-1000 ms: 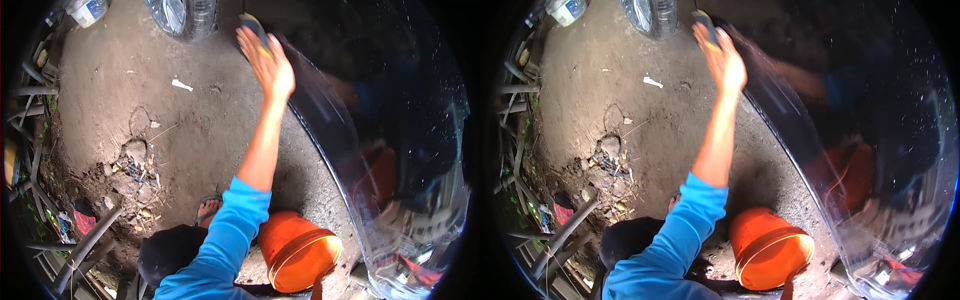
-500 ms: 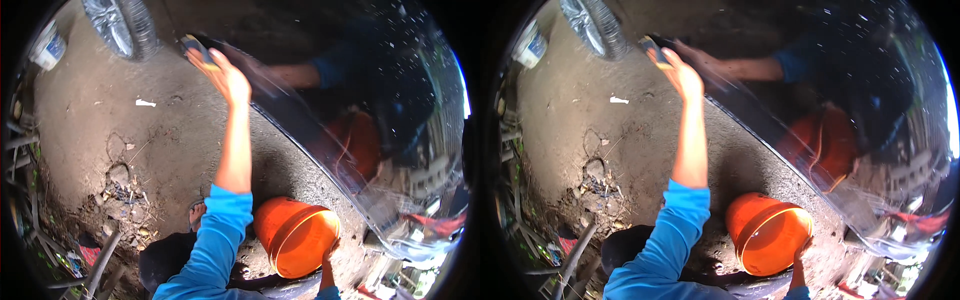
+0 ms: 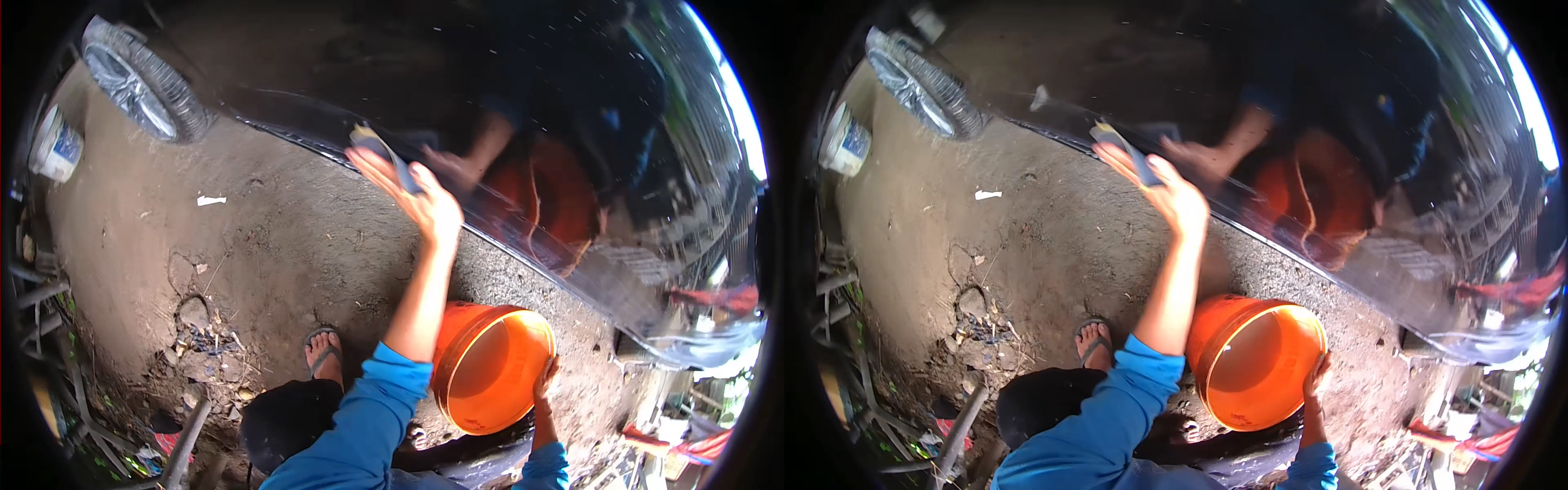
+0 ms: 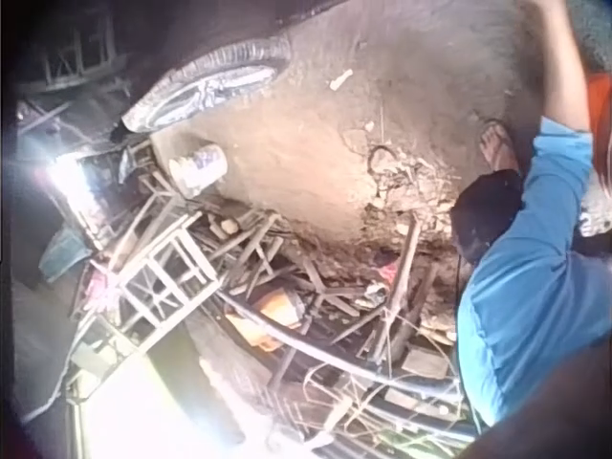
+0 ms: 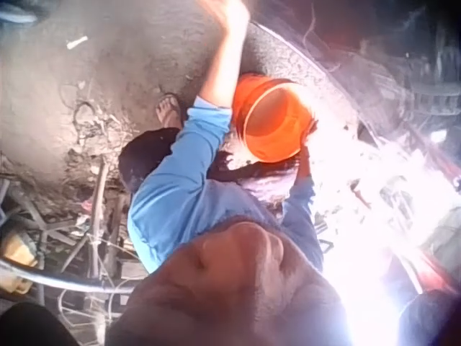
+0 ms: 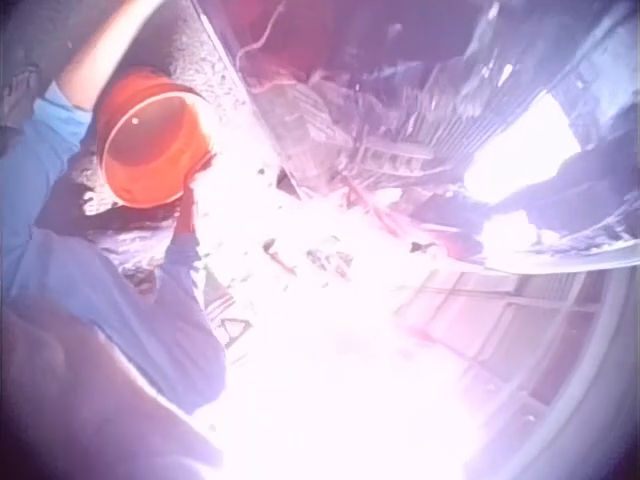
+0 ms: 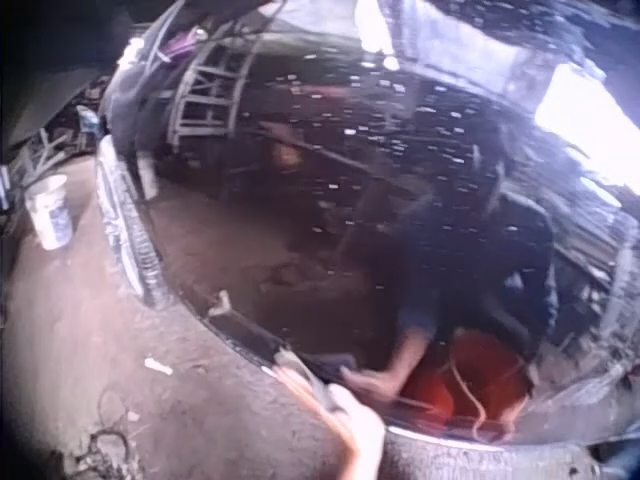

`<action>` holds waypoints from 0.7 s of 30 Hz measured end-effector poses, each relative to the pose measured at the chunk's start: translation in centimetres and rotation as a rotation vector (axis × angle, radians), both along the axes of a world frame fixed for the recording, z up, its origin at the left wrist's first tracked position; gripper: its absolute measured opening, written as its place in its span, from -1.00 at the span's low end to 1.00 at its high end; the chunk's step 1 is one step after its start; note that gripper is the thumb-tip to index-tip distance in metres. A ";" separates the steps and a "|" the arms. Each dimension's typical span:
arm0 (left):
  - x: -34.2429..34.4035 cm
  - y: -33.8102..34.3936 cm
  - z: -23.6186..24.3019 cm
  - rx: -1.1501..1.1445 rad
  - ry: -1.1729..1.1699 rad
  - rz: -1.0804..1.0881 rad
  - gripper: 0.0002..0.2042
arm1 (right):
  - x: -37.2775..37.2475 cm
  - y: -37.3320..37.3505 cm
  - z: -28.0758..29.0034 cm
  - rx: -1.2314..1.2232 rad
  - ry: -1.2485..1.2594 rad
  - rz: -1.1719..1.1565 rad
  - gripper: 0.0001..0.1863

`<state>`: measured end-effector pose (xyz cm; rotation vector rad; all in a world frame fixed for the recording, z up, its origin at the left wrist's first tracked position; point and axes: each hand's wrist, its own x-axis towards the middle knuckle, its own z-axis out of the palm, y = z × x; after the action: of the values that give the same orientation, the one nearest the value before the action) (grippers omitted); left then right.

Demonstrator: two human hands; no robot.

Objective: Wet sanding a car door panel using a sanding block and water.

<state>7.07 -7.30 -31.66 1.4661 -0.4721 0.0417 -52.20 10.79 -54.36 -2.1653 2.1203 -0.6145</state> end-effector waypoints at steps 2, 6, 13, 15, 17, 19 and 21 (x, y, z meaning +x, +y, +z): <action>-5.6 3.5 -2.4 0.169 -0.057 -0.077 -0.16 | 15.1 -0.7 7.3 0.475 -0.107 -0.163 -0.60; -19.7 7.5 -3.3 0.028 0.137 -0.676 -0.26 | 14.0 -0.8 9.9 -0.202 -0.005 0.120 -0.70; -20.0 13.0 -2.9 -0.005 1.018 -0.764 -0.60 | 23.1 2.7 8.5 0.457 -0.892 0.028 -0.72; -19.8 13.2 -5.9 -0.025 1.025 -0.940 -0.61 | 24.0 2.3 4.3 0.570 -1.153 -0.192 -0.63; -20.4 14.0 -5.1 0.151 0.815 -1.119 -0.68 | 24.0 2.0 0.2 0.506 -1.414 -0.373 -0.58; -21.5 13.5 -4.3 0.226 0.503 -1.427 -0.71 | 20.0 1.3 -3.6 0.540 -1.539 -0.541 -0.44; -23.2 12.6 -3.9 0.290 0.161 -1.577 -0.69 | 14.8 1.3 -5.5 0.544 -1.666 -0.711 -0.30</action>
<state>-16.16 5.34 -35.57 1.0007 -1.4060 -1.4132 -37.44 12.14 -59.87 -0.1224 1.4869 -1.0723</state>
